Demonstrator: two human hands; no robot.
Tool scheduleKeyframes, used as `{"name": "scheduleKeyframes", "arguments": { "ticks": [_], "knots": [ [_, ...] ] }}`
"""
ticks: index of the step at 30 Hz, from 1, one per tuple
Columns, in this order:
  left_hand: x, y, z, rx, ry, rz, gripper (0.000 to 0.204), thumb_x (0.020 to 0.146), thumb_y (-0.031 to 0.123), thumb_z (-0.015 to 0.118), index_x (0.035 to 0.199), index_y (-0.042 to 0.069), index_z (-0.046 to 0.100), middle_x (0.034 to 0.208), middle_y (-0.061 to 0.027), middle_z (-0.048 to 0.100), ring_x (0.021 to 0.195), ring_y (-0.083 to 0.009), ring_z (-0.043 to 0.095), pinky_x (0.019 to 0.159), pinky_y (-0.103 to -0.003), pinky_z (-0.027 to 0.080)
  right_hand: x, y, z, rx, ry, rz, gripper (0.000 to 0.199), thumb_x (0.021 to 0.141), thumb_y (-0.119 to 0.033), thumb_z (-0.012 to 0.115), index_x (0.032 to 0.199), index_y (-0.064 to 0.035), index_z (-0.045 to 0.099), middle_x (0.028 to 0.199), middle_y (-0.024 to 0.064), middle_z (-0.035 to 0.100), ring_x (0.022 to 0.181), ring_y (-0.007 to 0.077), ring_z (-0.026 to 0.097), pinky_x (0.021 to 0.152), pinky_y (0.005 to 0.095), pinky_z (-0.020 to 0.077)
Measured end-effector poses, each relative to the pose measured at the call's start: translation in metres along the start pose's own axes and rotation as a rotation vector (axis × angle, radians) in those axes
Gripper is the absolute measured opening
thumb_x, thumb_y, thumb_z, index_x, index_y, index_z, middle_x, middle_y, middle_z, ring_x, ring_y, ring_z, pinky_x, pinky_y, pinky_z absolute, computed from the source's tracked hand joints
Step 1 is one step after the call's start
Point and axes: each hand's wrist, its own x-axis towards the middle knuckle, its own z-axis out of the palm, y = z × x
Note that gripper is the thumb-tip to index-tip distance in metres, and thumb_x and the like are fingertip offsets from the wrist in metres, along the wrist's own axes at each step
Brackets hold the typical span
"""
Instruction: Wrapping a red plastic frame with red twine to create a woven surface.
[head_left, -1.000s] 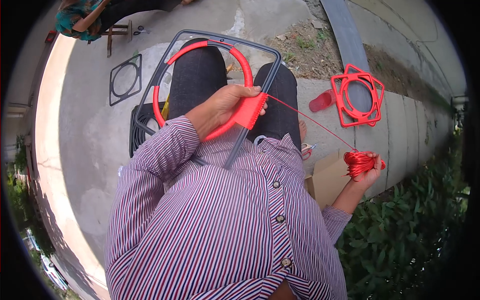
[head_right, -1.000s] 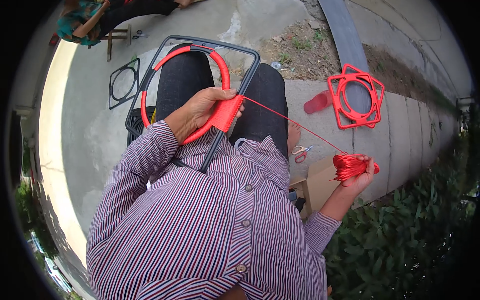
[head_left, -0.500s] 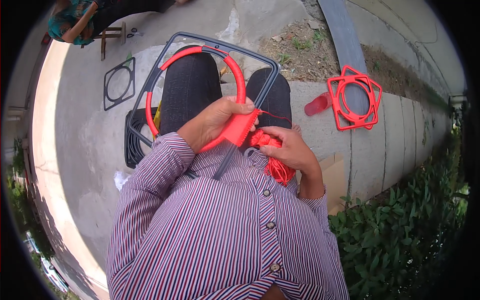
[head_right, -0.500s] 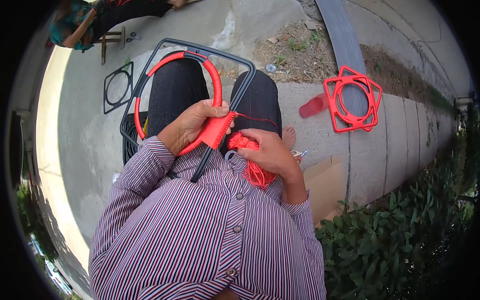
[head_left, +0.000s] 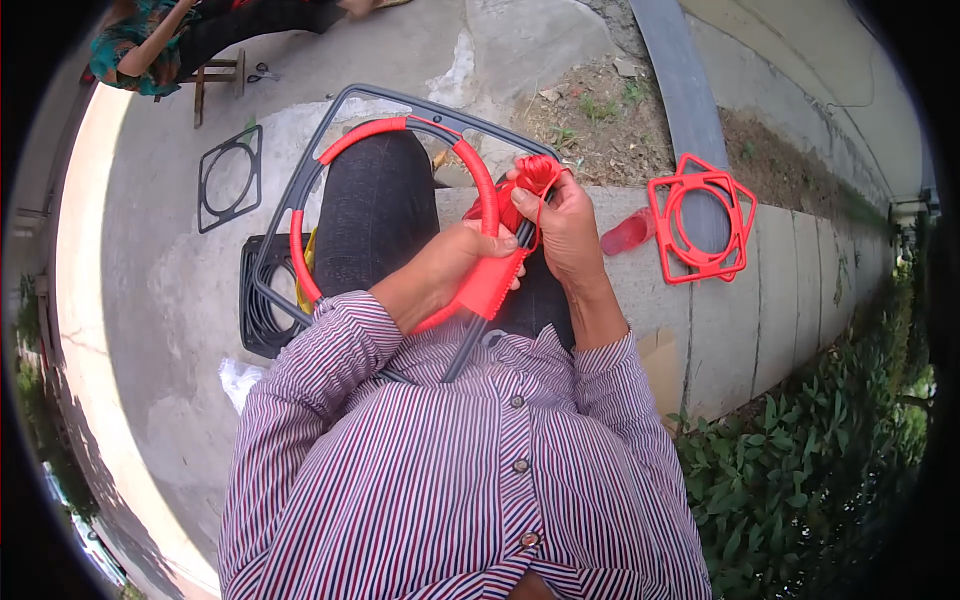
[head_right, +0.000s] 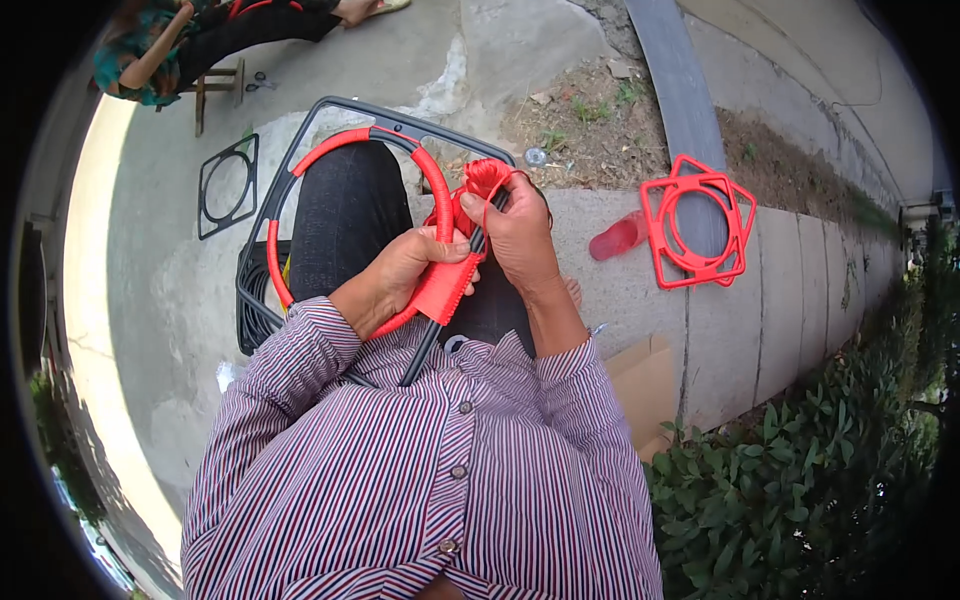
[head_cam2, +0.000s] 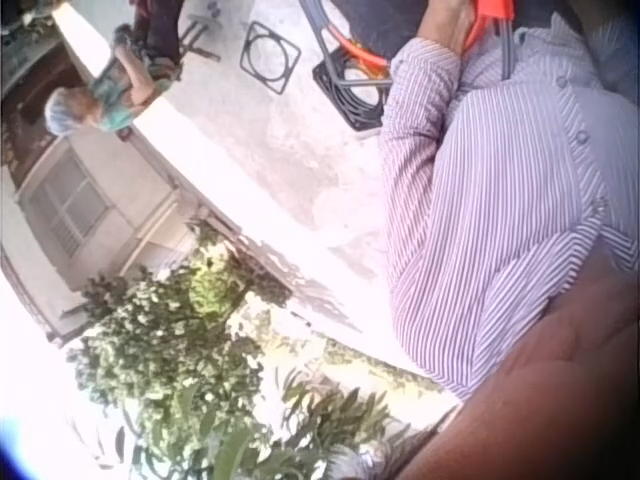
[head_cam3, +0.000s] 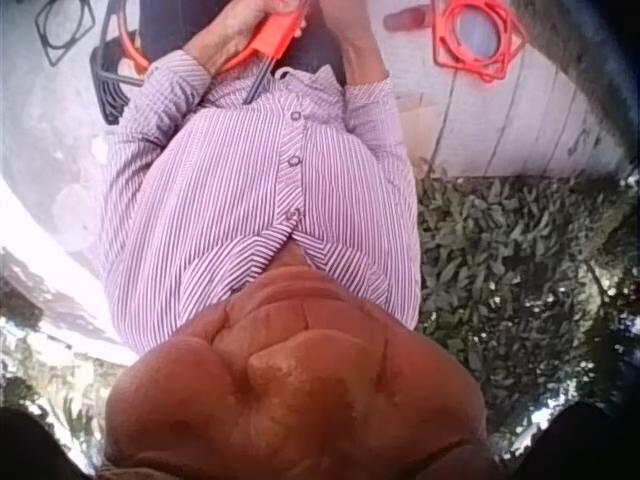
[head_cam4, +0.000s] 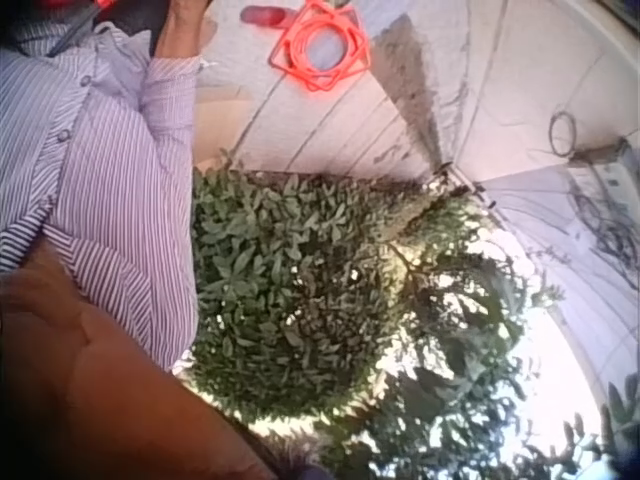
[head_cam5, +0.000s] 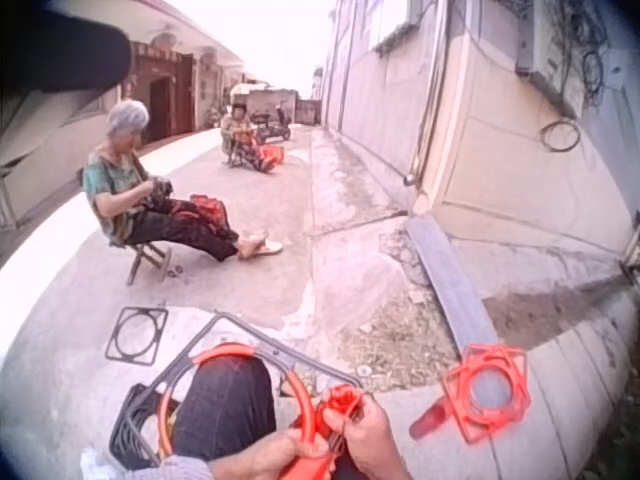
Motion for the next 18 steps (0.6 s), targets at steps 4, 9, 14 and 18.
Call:
{"name": "scheduleKeyframes", "arguments": {
  "ticks": [4,9,14,18],
  "knots": [
    [0.003,0.004,-0.007,-0.005,0.018,-0.017,0.014,0.084,0.011,0.065,0.09,0.002,0.056,0.083,-0.0143,0.064,0.072,-0.0241,0.066,0.068,-0.035,0.057,0.005,-0.008,-0.005,-0.433,0.162,-0.155,0.033,0.079,0.002,0.07,0.11,0.0039,0.06,0.105,0.0062,0.061,0.094,0.012,0.059,0.083,0.028,0.05],
    [0.004,0.019,-0.01,-0.1,0.143,-0.009,0.016,0.085,0.01,0.064,0.095,0.0,0.056,0.087,-0.0153,0.064,0.073,-0.0248,0.067,0.067,-0.037,0.058,-0.031,-0.061,-0.049,-0.514,0.118,-0.175,0.026,0.081,-0.017,0.072,0.094,0.0042,0.063,0.083,0.0025,0.062,0.082,0.0104,0.058,0.072,0.0248,0.0476],
    [-0.01,0.016,-0.014,-0.158,0.086,0.025,0.015,0.083,0.008,0.065,0.092,0.0,0.055,0.086,-0.0141,0.063,0.074,-0.0242,0.067,0.068,-0.037,0.059,-0.094,-0.048,-0.116,-0.289,-0.1,0.409,0.029,0.071,-0.016,0.062,0.094,0.0026,0.061,0.083,0.0093,0.065,0.08,0.0165,0.064,0.077,0.0309,0.052],
    [-0.012,0.01,-0.014,-0.16,0.014,0.048,0.016,0.082,0.008,0.067,0.09,0.002,0.055,0.083,-0.0138,0.062,0.074,-0.0235,0.067,0.067,-0.036,0.059,-0.158,-0.003,-0.217,0.383,0.441,0.04,0.023,0.08,-0.018,0.06,0.095,-0.0015,0.059,0.087,0.0121,0.067,0.081,0.0219,0.067,0.077,0.0365,0.056]
  ]
}}
